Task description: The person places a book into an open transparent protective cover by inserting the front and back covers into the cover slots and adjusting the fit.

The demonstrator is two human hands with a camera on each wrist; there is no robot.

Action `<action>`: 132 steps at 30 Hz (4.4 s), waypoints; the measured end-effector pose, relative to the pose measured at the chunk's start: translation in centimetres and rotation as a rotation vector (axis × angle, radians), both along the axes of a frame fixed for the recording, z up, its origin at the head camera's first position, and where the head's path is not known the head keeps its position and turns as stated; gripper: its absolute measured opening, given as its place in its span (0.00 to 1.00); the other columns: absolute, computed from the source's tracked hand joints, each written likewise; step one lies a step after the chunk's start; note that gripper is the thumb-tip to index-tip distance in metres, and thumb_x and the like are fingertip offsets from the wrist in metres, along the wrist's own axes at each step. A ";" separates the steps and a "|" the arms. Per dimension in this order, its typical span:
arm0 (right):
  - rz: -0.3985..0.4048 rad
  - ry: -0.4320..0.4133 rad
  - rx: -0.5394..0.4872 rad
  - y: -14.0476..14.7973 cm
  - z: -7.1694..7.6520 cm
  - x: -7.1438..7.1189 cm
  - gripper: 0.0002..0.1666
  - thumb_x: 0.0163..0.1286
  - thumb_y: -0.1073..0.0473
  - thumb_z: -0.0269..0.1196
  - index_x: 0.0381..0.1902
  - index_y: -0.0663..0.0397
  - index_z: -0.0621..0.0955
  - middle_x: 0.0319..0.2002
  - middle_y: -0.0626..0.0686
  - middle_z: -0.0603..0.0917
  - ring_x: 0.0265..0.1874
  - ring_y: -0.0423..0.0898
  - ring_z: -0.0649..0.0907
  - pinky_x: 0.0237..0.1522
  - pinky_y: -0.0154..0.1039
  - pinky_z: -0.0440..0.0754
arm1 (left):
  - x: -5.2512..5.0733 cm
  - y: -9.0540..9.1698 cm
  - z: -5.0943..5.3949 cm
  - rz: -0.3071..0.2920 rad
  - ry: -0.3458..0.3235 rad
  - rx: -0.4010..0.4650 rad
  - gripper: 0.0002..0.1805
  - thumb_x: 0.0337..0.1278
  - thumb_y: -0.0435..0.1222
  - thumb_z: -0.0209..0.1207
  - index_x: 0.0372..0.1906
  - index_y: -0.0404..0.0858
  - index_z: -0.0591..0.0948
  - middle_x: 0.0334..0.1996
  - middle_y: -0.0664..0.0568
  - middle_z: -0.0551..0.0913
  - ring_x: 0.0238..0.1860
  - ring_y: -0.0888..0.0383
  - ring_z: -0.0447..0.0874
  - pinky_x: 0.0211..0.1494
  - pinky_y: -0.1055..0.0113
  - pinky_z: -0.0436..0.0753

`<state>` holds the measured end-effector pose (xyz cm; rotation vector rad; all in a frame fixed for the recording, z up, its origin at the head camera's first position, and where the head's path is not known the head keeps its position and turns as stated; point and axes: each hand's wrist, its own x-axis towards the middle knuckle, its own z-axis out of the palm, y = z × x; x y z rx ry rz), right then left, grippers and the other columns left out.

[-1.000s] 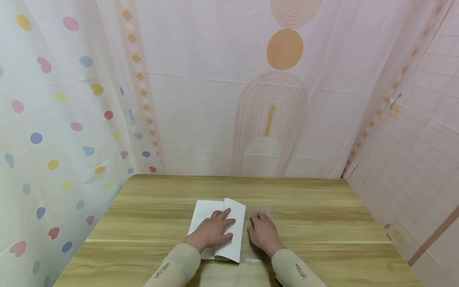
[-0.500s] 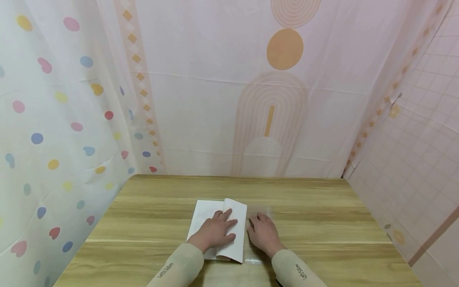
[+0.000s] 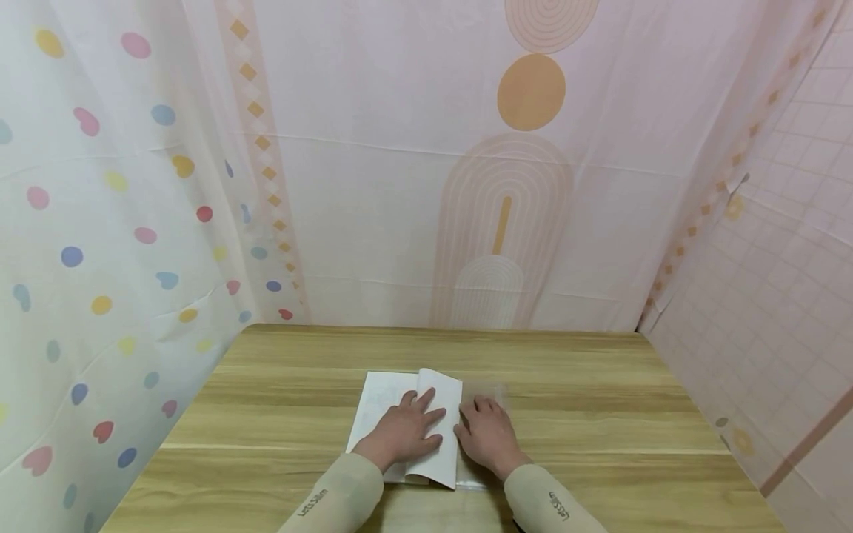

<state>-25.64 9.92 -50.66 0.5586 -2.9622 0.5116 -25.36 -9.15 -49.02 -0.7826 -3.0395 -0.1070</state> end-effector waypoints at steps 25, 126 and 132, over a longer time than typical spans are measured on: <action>0.094 -0.050 0.132 0.1 0.1 0.0 0.28 0.76 0.46 0.54 0.68 0.50 0.74 0.68 0.67 0.69 0.67 0.65 0.68 0.62 0.63 0.69 | 0.2 -0.4 0.2 0.010 -0.083 0.100 0.34 0.64 0.54 0.56 0.69 0.41 0.73 0.75 0.44 0.61 0.72 0.38 0.60 0.65 0.44 0.71; 0.039 -0.192 -0.007 0.5 0.2 0.1 0.30 0.79 0.52 0.50 0.72 0.60 0.67 0.73 0.65 0.63 0.72 0.64 0.60 0.70 0.63 0.56 | 0.5 -1.2 0.5 -0.022 -0.114 0.213 0.28 0.74 0.45 0.48 0.73 0.38 0.68 0.75 0.41 0.60 0.66 0.42 0.72 0.63 0.41 0.72; 0.033 -0.186 -0.002 0.5 -0.1 -0.1 0.29 0.79 0.53 0.50 0.73 0.60 0.67 0.73 0.64 0.63 0.72 0.64 0.60 0.70 0.63 0.56 | 0.4 -0.9 0.3 -0.031 -0.081 0.176 0.28 0.74 0.46 0.47 0.73 0.39 0.68 0.74 0.40 0.61 0.64 0.41 0.74 0.62 0.41 0.73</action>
